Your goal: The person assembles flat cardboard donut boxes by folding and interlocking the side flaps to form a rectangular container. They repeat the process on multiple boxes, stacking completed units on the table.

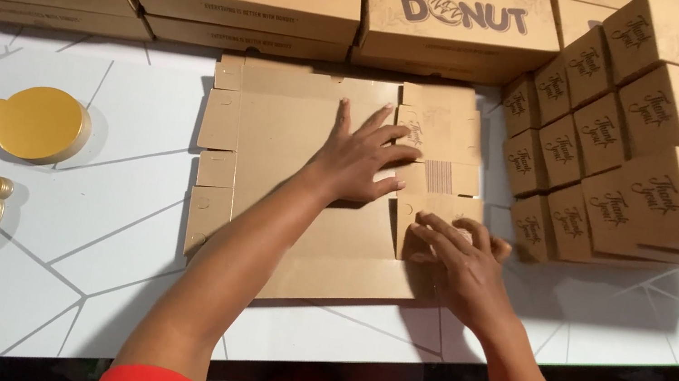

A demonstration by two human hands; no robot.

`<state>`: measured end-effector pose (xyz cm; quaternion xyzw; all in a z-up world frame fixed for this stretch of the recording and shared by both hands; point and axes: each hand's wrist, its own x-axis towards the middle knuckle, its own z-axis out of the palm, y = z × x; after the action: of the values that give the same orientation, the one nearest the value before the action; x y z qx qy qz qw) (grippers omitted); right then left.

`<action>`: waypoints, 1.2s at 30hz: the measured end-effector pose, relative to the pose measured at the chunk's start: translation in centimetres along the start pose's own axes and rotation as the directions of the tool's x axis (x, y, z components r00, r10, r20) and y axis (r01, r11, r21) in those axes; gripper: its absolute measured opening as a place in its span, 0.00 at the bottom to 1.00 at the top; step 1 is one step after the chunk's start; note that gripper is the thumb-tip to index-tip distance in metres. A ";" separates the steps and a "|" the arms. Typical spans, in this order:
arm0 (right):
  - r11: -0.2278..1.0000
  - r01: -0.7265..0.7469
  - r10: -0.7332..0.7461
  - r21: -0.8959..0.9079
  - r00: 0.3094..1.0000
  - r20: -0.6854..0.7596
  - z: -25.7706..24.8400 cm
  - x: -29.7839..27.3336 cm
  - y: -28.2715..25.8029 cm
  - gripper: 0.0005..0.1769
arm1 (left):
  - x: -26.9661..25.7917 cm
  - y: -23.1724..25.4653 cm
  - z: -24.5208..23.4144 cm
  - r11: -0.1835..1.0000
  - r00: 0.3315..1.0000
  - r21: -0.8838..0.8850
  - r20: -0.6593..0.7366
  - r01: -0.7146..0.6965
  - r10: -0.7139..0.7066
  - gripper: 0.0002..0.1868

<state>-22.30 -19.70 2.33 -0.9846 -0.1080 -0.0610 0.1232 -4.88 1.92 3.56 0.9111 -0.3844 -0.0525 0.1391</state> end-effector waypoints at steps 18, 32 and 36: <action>0.982 0.188 -0.181 -0.031 0.973 0.141 0.3 3.4 3.5 0.34 | 0.8 -0.9 1.8 0.986 0.992 -0.119 -0.040 -0.121 0.117 0.25; 0.984 0.161 -0.141 -0.080 0.968 0.209 0.3 3.1 3.0 0.35 | 0.6 -0.9 0.7 0.977 0.991 -0.170 -0.048 -0.128 0.122 0.28; 0.987 0.116 -0.095 -0.112 0.980 0.174 0.7 2.4 3.0 0.36 | 1.3 -1.1 0.5 0.975 0.986 -0.153 -0.060 -0.162 0.155 0.29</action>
<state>-19.23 -21.93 1.29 -0.9848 -0.1661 0.0093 0.0500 -3.37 1.58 2.74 0.8648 -0.4470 -0.0496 0.2234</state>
